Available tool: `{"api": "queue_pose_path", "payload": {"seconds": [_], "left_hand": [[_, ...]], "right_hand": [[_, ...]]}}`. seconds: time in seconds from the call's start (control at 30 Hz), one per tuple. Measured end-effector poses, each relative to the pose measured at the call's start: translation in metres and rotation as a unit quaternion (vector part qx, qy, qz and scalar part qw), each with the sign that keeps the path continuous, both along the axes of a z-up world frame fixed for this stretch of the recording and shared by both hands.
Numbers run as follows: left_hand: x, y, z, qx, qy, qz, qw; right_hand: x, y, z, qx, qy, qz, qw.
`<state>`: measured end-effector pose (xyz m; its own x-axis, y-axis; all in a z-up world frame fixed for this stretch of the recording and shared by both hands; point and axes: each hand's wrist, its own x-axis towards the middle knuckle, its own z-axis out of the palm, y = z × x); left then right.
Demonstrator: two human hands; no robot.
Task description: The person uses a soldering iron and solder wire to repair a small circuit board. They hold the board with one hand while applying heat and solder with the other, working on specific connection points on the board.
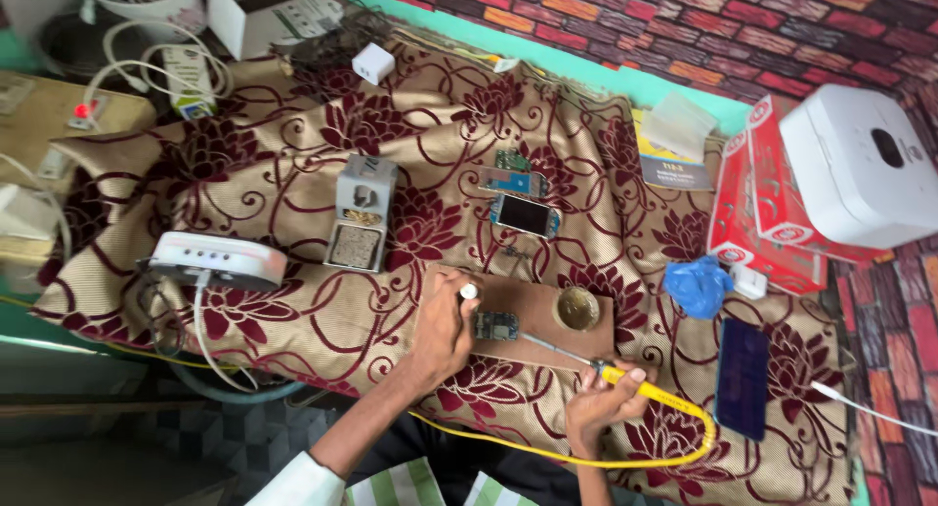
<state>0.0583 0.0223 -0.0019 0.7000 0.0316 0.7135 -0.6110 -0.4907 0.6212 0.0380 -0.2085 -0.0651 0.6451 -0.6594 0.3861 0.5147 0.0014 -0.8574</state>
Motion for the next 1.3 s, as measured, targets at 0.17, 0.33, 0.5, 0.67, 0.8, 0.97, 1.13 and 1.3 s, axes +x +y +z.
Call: {"api": "queue_pose_path", "payload": {"seconds": [0.17,0.33,0.5,0.67,0.8,0.97,1.13,1.3], "left_hand": [[-0.002,0.001,-0.002,0.029,-0.016,-0.020,0.999],[-0.002,-0.002,-0.009,0.043,-0.015,-0.026,0.999],[-0.001,-0.003,-0.011,0.068,0.032,-0.023,0.997],[-0.001,-0.003,-0.009,0.046,0.008,-0.037,0.998],[-0.003,-0.002,-0.007,0.050,0.000,-0.023,0.998],[-0.002,-0.003,0.000,0.042,0.018,-0.043,0.998],[-0.003,-0.002,0.001,0.045,-0.003,-0.033,0.998],[0.000,-0.004,-0.007,0.033,0.010,-0.061,0.998]], "right_hand": [[-0.002,0.000,0.001,0.019,-0.054,0.083,0.995],[-0.003,-0.002,0.001,0.034,-0.036,0.090,0.995],[-0.005,0.001,0.008,0.044,0.006,0.080,0.996],[-0.004,0.001,0.010,0.018,0.009,0.052,0.998],[-0.002,0.001,0.007,0.050,-0.008,0.069,0.996],[0.002,-0.001,0.010,0.034,-0.021,0.093,0.995],[0.001,0.001,0.012,0.034,0.035,0.065,0.997],[0.002,0.002,0.015,0.053,0.009,0.091,0.994]]}}
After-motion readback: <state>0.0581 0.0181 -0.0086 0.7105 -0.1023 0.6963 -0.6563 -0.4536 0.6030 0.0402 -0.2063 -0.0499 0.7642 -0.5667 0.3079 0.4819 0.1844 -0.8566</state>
